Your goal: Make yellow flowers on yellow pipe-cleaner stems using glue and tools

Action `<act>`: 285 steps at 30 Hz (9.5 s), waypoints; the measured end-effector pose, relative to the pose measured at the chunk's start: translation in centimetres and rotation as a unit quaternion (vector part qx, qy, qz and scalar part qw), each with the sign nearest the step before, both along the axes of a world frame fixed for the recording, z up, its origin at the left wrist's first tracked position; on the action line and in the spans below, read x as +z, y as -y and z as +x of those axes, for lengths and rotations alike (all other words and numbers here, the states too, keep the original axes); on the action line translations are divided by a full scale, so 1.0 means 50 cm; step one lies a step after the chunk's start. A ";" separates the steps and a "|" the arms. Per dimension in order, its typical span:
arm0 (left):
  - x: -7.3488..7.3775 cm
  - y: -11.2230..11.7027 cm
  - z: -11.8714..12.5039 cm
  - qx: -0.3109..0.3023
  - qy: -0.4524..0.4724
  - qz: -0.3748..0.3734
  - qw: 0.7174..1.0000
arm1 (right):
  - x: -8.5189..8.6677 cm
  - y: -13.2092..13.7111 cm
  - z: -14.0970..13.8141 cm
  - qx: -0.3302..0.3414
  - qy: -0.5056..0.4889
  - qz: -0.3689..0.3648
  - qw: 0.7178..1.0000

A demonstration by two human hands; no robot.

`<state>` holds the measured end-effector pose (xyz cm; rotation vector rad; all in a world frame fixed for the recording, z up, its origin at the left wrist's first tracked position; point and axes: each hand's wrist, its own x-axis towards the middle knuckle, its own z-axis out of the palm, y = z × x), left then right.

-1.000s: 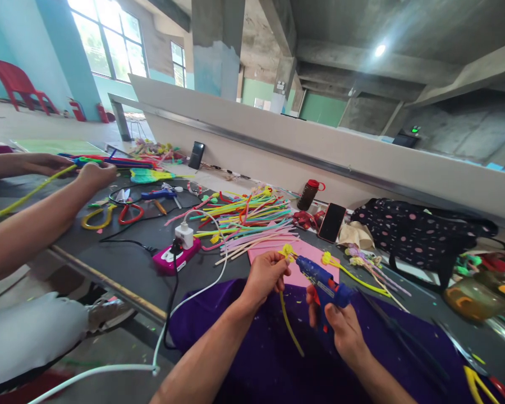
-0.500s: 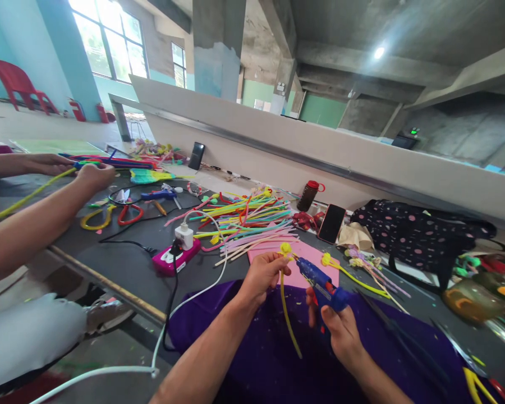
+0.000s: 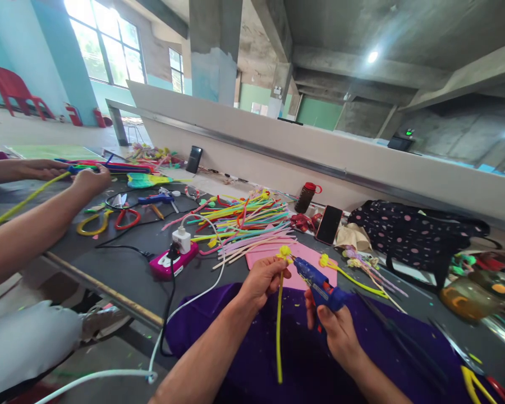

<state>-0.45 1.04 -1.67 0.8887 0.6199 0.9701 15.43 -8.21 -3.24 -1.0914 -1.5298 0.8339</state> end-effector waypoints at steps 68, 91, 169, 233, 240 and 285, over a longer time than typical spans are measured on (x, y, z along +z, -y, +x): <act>-0.001 0.004 -0.004 0.019 -0.056 0.052 0.997 | 0.007 0.001 0.011 0.014 0.119 0.007 0.993; -0.001 0.003 -0.006 0.013 -0.066 0.045 0.997 | 0.012 -0.001 0.010 0.015 0.133 0.004 0.991; 0.004 0.024 0.013 -0.218 -0.150 0.044 0.963 | 0.147 -0.076 0.079 0.069 0.409 0.226 0.882; 0.019 0.036 0.010 -0.155 -0.221 0.085 0.959 | 0.149 -0.075 0.086 0.043 0.418 0.209 0.883; 0.012 0.031 0.003 -0.205 -0.170 0.063 0.962 | 0.152 -0.059 0.063 0.099 0.411 0.181 0.888; 0.024 0.029 0.002 0.002 0.028 0.014 1.000 | 0.071 -0.080 -0.034 0.054 -0.040 -0.073 0.995</act>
